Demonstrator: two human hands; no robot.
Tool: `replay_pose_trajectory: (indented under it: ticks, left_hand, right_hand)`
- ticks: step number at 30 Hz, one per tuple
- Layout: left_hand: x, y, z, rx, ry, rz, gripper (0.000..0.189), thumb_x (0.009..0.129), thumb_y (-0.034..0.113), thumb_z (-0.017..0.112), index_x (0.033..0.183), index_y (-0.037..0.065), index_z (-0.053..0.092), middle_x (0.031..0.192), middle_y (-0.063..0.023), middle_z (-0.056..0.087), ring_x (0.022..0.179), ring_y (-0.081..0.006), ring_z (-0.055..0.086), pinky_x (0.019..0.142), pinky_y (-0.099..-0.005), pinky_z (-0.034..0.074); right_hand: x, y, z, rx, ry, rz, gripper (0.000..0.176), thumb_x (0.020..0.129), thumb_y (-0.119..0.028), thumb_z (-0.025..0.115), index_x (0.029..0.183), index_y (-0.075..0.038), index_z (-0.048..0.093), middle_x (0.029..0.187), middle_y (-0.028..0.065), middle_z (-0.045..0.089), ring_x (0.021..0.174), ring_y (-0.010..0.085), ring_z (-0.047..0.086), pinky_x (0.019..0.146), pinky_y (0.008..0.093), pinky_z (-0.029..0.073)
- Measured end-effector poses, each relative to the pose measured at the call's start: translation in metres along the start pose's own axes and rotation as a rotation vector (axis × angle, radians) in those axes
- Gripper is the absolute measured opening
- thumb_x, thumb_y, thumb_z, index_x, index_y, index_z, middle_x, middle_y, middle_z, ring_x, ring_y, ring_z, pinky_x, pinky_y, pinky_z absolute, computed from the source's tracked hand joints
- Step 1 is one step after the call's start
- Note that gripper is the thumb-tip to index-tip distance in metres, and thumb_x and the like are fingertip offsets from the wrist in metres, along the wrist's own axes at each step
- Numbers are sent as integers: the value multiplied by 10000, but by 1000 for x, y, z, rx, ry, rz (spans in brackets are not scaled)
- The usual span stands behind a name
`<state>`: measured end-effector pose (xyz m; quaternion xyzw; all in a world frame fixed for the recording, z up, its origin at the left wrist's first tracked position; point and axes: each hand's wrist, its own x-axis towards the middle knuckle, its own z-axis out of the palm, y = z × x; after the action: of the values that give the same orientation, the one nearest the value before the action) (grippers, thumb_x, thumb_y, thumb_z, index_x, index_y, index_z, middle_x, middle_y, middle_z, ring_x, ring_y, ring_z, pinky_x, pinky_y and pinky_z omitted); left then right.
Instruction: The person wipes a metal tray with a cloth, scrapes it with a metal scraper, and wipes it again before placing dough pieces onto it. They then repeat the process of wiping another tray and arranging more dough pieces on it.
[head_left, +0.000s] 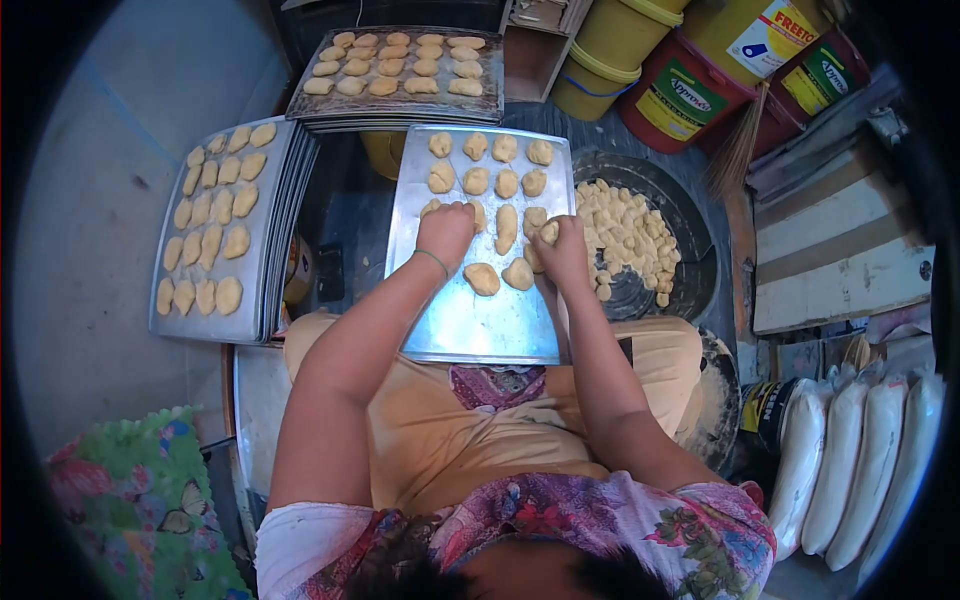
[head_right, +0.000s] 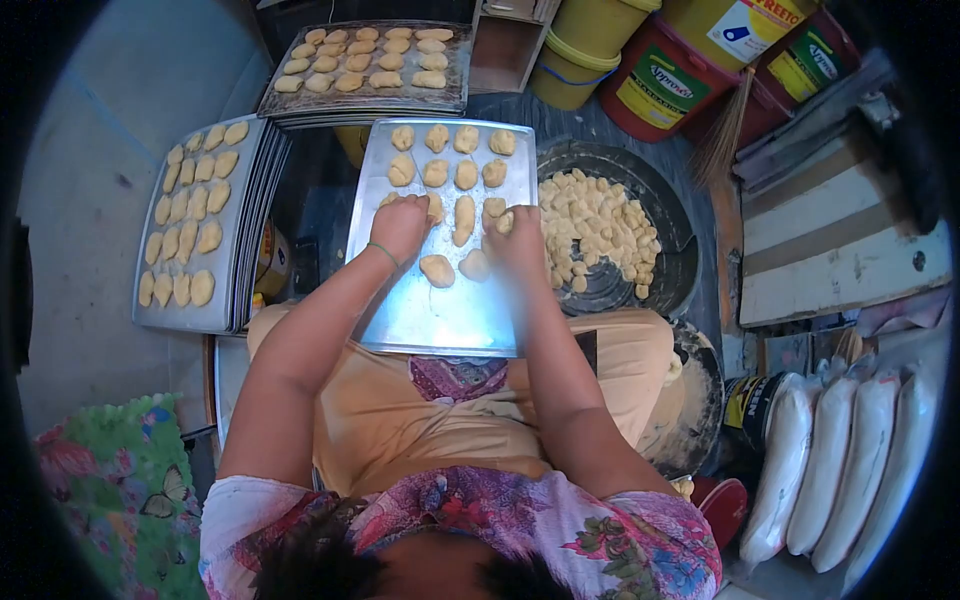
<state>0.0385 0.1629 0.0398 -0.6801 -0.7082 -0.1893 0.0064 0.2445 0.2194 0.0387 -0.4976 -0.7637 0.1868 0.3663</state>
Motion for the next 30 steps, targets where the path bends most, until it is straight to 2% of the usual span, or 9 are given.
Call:
replay_pose_trajectory:
  ticks: [4,7,11,17,20,23,25,27,30]
  left_hand:
    - [-6,17,-17,-68,47,68,198,829,224,637,909,44,623,896,-145,630,852,-320,628,749,-426,508]
    - [-30,35,-41,-307,-388,313,154,809,172,605,896,45,614,916,-151,613,854,-336,623,760,-441,503]
    - [-50,28,-39,-151,-365,365,170,774,159,585,886,33,599,932,-155,599,865,-350,618,768,-449,502]
    - [-36,-15,-45,-12,-316,96,230,749,183,605,914,23,603,924,-192,622,879,-347,625,773,-440,506]
    - [-24,-27,-62,-99,-536,-217,247,754,155,606,960,24,644,1024,-187,645,976,-324,628,800,-425,509]
    - [-25,-44,-61,-288,-542,-362,219,760,150,618,938,25,641,1053,-191,647,1003,-322,623,812,-424,502]
    - [-30,-48,-60,-158,-455,-245,228,754,148,626,948,28,628,1021,-188,646,967,-335,626,818,-429,496]
    - [-37,-46,-55,-99,-339,-102,267,753,162,636,988,36,615,987,-188,642,938,-351,622,821,-437,489]
    - [-44,-27,-52,-112,-229,95,335,759,199,648,1060,60,604,949,-179,633,920,-358,610,818,-445,478]
  right_hand:
    - [-31,-17,-20,78,-231,-36,401,812,-285,700,1112,-42,591,1028,165,546,957,354,588,822,403,478]
    - [-46,-26,-43,-103,-500,-165,431,806,-275,703,1168,-71,592,1019,148,534,952,343,588,825,396,478]
    - [-37,-61,-69,-254,-787,-394,312,803,-200,639,1086,-70,621,1010,169,579,978,340,549,828,408,471]
    - [-58,-59,-13,35,-554,-95,321,809,-181,660,1096,-49,600,1049,181,552,946,379,582,804,440,486]
    - [-55,-66,11,5,-502,-74,371,782,-177,702,1108,-31,601,1092,198,544,926,401,601,812,450,494]
    - [-54,-61,15,138,-466,-9,388,762,-144,711,1114,-17,604,1096,199,589,948,368,620,827,417,499]
    - [-53,-57,8,337,-396,47,383,765,-123,696,1115,-2,598,1040,190,626,923,318,639,819,381,503]
    - [-56,-36,4,688,-425,387,365,797,-111,666,1121,29,572,889,118,635,808,160,602,711,294,498]
    - [-52,-23,-12,584,-488,474,414,795,-162,678,1141,32,562,900,121,631,774,189,616,671,316,500]
